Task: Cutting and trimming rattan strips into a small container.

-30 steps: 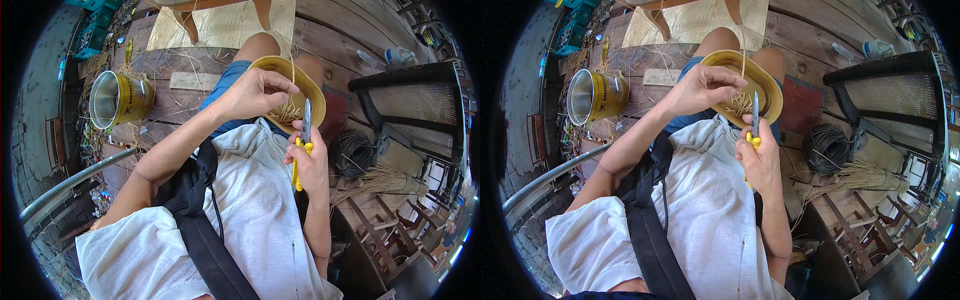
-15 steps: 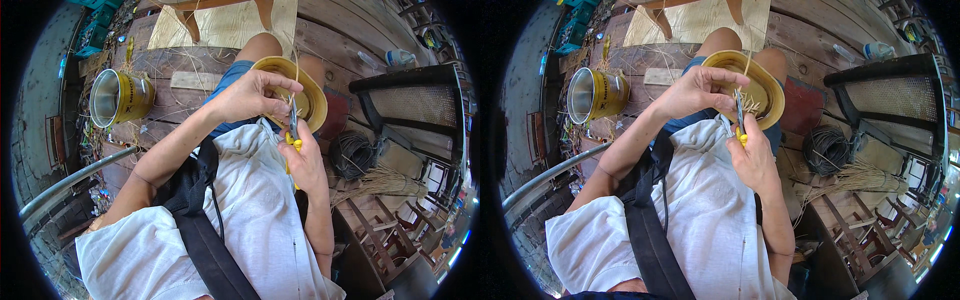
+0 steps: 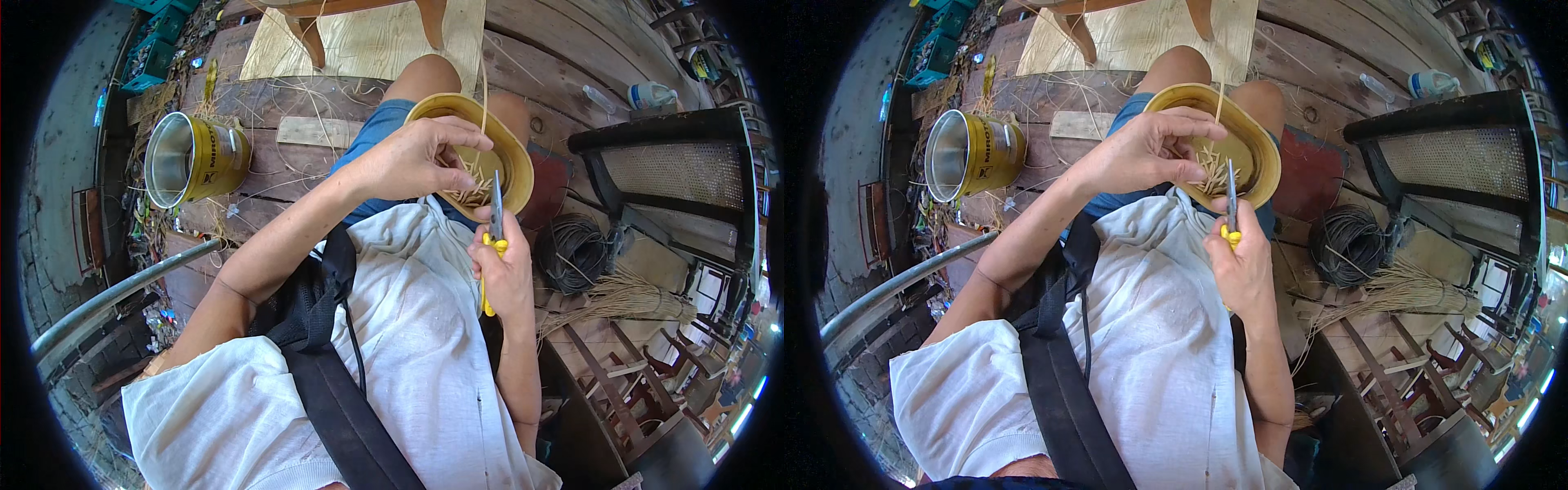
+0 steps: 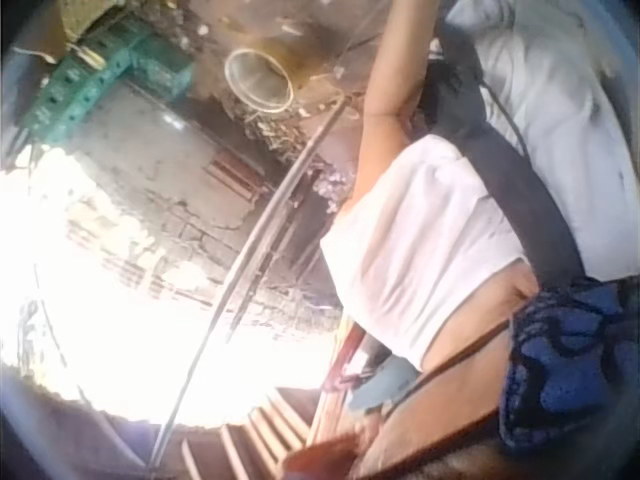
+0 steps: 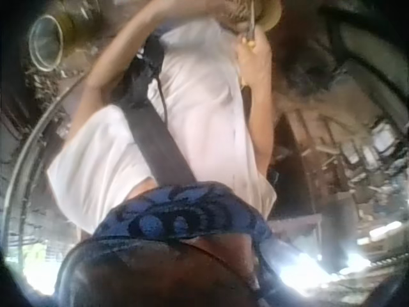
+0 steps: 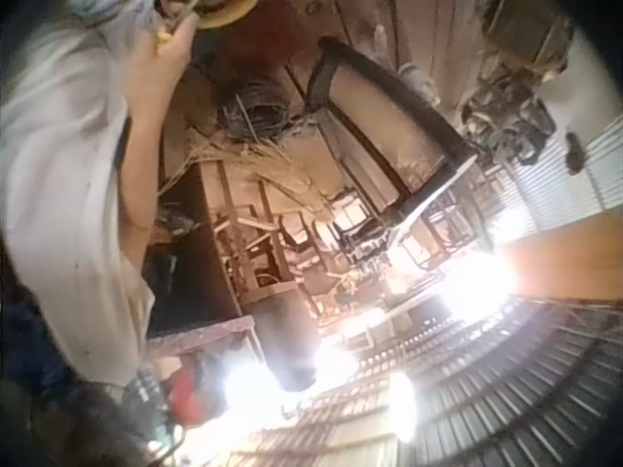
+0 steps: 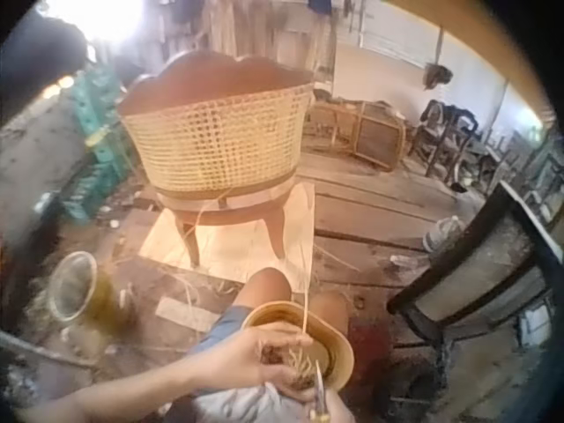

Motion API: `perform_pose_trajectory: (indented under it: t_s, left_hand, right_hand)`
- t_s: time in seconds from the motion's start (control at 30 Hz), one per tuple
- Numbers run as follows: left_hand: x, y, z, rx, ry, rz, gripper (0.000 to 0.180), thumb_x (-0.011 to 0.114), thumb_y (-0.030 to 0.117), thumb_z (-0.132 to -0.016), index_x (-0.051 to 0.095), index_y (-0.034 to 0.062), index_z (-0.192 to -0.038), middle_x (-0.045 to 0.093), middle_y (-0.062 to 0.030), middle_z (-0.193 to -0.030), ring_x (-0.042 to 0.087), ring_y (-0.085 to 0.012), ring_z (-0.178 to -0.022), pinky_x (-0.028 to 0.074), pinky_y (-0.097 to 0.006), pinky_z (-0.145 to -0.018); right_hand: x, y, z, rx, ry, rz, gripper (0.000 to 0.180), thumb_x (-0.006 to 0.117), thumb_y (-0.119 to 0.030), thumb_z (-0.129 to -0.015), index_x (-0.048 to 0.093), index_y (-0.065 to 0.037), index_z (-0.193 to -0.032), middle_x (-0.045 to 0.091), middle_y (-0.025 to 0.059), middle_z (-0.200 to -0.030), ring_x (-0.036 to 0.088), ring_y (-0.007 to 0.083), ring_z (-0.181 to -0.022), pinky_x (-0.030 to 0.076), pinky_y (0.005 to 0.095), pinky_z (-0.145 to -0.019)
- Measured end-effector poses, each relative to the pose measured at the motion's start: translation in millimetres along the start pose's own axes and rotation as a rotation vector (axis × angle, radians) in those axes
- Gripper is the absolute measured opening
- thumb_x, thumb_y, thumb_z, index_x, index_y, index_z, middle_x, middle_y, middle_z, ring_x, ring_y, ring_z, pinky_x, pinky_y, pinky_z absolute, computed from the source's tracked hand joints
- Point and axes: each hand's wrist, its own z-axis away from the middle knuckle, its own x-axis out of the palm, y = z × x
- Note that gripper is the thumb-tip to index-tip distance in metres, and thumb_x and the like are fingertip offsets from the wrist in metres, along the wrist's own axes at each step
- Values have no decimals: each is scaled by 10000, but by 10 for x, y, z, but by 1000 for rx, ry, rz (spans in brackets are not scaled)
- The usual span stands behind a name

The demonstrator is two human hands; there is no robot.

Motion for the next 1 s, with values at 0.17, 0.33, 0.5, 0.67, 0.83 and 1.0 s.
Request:
perform_pose_trajectory:
  t_s: [0.17,0.33,0.5,0.67,0.83,1.0]
  left_hand:
    - [-2,-55,-19,-11,27,47,312,702,-28,-888,685,-61,-1198,676,-87,-1177,671,-99,-916,553,-239,-831]
    - [-42,19,1,-193,31,239,265,695,-41,-887,714,-28,-1151,720,-37,-1012,671,-84,-874,554,-241,-835]
    - [-13,68,9,-225,135,342,243,724,-16,-850,723,-39,-1092,735,-59,-917,698,-92,-788,583,-234,-757]
    - [-30,59,31,-210,126,305,242,710,-11,-871,711,-39,-1111,733,-68,-920,701,-96,-794,589,-242,-763]
    - [11,33,44,-191,24,425,308,663,-39,-917,652,-57,-1225,724,-84,-956,716,-125,-823,601,-265,-780]
    - [21,37,39,-174,-44,447,404,621,-75,-936,592,-37,-1337,718,-92,-990,728,-148,-860,621,-287,-814]
  right_hand:
    - [-2,-73,6,39,-13,-74,337,549,-17,-875,540,4,-1212,557,33,-852,533,86,-664,444,253,-604]
    - [37,-30,-48,-5,-91,24,357,571,-64,-887,524,25,-1230,632,117,-927,609,177,-730,493,317,-700]
    - [50,-60,-52,-13,-128,64,368,588,-87,-899,515,29,-1241,663,164,-1006,636,237,-795,502,363,-783]
    - [4,-72,-36,-20,-127,111,341,587,-88,-903,526,18,-1222,661,164,-1005,636,230,-797,500,359,-773]
    - [52,-134,-84,-25,-136,77,340,575,-68,-887,536,17,-1214,638,139,-1038,619,200,-837,496,337,-795]
    - [59,-138,-109,-122,-114,170,280,589,-96,-887,524,20,-1135,633,181,-939,624,288,-774,495,392,-763]
